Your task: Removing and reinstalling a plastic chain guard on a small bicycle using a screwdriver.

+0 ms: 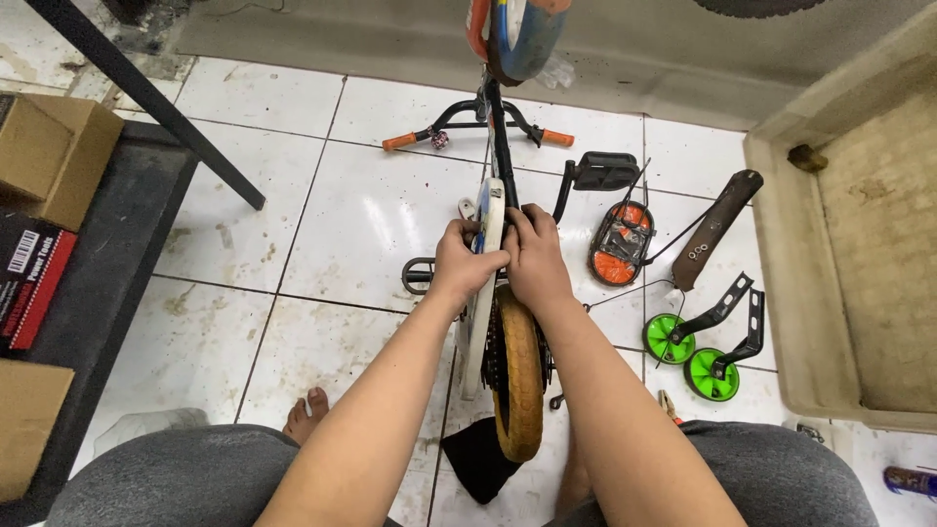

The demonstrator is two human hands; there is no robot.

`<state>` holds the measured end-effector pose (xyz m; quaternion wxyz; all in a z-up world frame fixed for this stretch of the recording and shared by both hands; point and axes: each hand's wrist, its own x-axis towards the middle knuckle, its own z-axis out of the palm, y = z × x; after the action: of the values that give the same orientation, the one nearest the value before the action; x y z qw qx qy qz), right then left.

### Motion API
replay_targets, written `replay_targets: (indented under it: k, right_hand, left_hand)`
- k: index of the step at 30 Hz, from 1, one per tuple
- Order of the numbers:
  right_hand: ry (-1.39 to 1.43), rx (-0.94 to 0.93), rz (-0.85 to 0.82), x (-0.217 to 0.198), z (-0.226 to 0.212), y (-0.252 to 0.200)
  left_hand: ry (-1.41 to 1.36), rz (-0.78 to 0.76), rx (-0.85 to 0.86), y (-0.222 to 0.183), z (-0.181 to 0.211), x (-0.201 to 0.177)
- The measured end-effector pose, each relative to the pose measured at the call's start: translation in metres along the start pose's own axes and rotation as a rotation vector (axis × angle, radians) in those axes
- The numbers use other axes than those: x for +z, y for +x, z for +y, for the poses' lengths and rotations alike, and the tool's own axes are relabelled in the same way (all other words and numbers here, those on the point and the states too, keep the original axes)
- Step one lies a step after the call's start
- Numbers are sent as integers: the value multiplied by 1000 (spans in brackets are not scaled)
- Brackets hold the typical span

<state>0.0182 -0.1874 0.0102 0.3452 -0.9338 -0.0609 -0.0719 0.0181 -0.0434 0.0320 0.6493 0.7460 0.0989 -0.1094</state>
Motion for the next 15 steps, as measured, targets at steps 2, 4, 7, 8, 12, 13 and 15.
replay_targets:
  k: [2,4,7,8,12,13,15]
  right_hand:
    - [5,3,-4,-1,3,0]
    - [15,-1,-15,0,3,-1]
    - [11,-6,-3,-1,3,-1]
    - [14,-5,-4,-2,3,-1]
    - [21,1,-10,1,3,0]
    - [20,0,-9,1,4,0]
    - [8,2,-16,2,5,0]
  left_hand:
    - [14,10,5,-7,10,1]
    - [29,31,8,-15,18,-2]
    - [48,21,50,-25,33,-3]
    - [76,9,72,-29,38,-2]
    - [248,-52,158,-40,60,-12]
    - [247,-52,159,-41,63,-12]
    - [371,-37,189,-44,67,-12]
